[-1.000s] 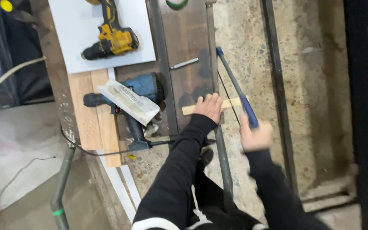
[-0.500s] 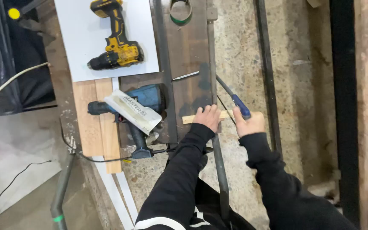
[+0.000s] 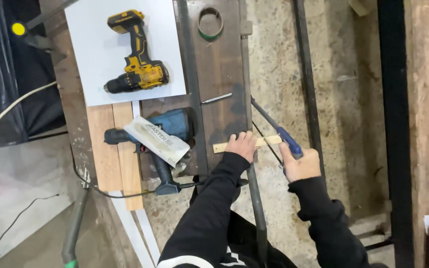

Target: The person retrieves a hacksaw from a drawer and uses it to cut a small piece of wood on a workbench.

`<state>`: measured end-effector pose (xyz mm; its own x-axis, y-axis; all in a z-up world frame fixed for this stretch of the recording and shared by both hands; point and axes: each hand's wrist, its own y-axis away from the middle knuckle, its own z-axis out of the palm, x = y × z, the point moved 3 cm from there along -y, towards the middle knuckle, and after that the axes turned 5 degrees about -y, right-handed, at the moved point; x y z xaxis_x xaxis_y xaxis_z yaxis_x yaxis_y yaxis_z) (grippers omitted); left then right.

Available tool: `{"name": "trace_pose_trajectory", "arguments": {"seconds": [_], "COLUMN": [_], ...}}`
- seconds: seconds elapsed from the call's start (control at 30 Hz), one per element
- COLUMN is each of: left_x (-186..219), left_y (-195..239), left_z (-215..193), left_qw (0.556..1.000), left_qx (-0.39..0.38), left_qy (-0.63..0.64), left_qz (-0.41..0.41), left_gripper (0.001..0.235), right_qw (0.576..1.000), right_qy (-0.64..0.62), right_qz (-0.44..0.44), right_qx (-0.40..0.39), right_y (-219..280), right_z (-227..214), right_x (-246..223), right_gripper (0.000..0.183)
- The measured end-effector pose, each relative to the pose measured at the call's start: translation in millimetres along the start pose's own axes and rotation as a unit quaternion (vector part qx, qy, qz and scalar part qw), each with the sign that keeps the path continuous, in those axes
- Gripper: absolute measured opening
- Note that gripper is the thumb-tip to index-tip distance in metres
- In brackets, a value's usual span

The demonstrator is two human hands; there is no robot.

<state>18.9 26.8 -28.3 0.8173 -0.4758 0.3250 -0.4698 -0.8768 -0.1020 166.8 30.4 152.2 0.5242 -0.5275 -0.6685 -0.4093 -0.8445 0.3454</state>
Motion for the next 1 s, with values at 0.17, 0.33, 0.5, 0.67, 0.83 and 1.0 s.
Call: {"name": "trace_pose_trajectory", "arguments": {"seconds": [0.17,0.33,0.5,0.67,0.83,1.0], "left_x": [3.2,0.2,5.1,-13.3,7.9,-12.9], "left_y": [-1.2,-9.9,-6.3,-8.1,7.4,-20.9], "left_z": [6.7,6.4,0.9,8.8,13.7,16.2], "left_qw": [1.000,0.998,0.997,0.999,1.000,1.000], "left_qx": [-0.025,-0.066,-0.072,-0.033,0.005,-0.026], "left_qy": [0.011,0.017,0.004,-0.019,0.014,0.007], "left_qz": [-0.001,-0.009,-0.004,-0.005,0.003,0.004], "left_gripper": [0.037,0.037,0.031,0.027,0.039,0.034], "right_qw": [0.993,0.996,1.000,0.998,0.999,0.998], "right_qy": [0.083,0.085,-0.013,0.020,-0.030,-0.062], "right_qz": [-0.060,-0.036,0.020,-0.034,0.035,0.009], "right_qx": [0.065,0.017,-0.015,0.048,-0.009,0.016], "right_y": [-39.3,-36.0,10.9,-51.4,19.4,-8.1], "right_z": [44.2,32.6,-5.5,64.6,-10.0,12.9], "right_x": [44.8,56.1,14.2,55.2,17.2,37.5], "right_gripper": [0.049,0.051,0.046,0.047,0.033,0.043]}}
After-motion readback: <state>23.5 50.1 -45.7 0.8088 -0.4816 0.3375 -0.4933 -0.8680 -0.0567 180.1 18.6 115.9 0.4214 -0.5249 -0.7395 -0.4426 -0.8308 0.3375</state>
